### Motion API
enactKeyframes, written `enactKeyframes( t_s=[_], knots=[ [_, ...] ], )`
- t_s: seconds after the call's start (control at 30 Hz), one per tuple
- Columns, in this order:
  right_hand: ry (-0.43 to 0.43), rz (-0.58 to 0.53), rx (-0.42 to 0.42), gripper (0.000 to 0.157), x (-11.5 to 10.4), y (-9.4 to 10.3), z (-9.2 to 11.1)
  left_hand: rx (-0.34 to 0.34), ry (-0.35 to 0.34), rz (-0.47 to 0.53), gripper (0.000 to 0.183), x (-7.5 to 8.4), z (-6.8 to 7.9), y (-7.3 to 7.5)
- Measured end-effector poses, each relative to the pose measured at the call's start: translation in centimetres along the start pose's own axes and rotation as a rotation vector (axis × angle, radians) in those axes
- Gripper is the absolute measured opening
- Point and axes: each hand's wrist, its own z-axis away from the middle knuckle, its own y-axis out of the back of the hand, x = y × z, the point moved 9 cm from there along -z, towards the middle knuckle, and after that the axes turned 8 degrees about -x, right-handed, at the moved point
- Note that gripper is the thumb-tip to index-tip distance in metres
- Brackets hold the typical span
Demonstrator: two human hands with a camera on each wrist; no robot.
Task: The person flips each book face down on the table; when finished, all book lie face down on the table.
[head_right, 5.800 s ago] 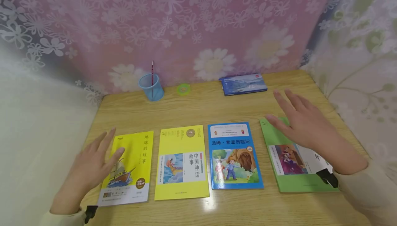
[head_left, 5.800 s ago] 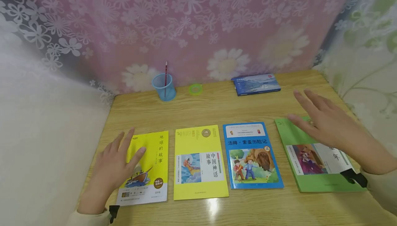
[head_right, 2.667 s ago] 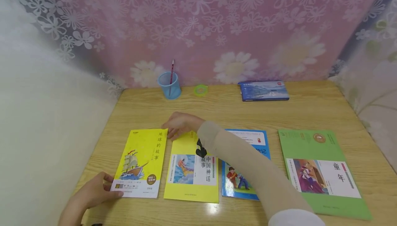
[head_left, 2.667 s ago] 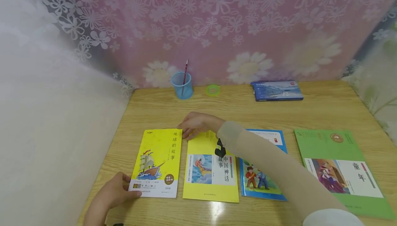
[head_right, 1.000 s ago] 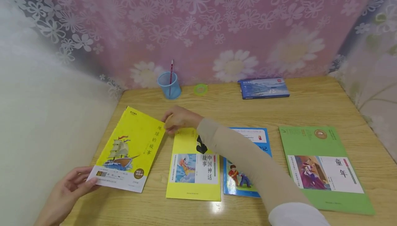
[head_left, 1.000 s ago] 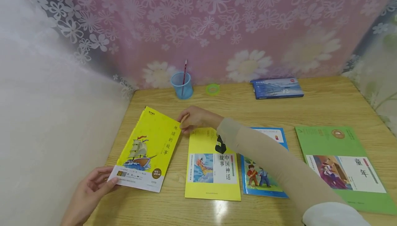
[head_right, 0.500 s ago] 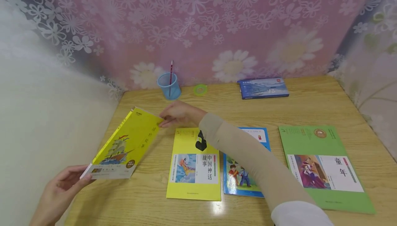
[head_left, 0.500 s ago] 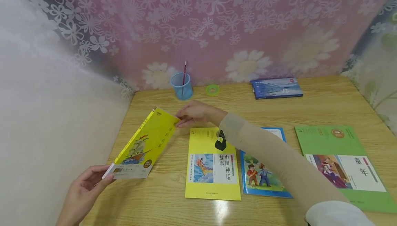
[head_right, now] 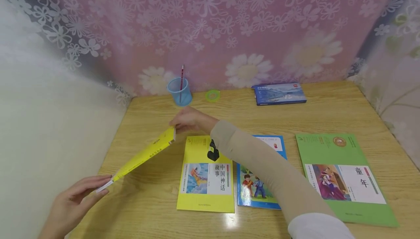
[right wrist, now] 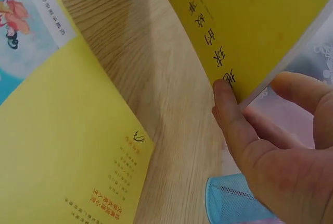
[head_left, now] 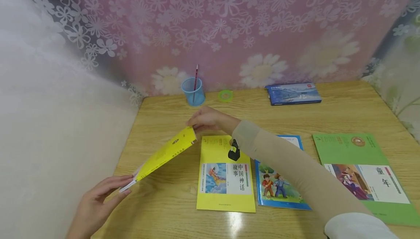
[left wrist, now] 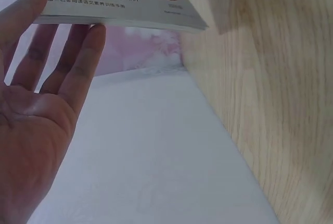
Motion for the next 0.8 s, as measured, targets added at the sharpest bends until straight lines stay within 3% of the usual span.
enactKeyframes(
  t_s=[0.17,0.3,0.43,0.6,0.8],
  knots=[
    [-0.02,0.188,0.054,0.039,0.5,0.6,-0.1,-0.005,-0.069,-0.196,0.054,1.0,-0.2,-0.8],
    [-0.024,0.28,0.041,0.046,1.0,0.1,-0.2,-0.041,-0.118,-0.286,0.058,1.8,-0.2,-1.8],
    [-0.03,0.391,0.039,0.048,1.6,-0.4,-0.5,-0.107,-0.086,-0.327,0.06,1.8,-0.2,-3.0],
    [-0.013,0.463,0.075,0.048,2.0,-0.7,-0.7,-0.123,-0.083,-0.339,0.063,1.7,-0.1,-3.9],
    [-0.001,0.508,0.075,0.051,2.4,-1.4,-0.8,-0.182,0.051,-0.37,0.063,0.4,0.3,-5.3]
  ],
)
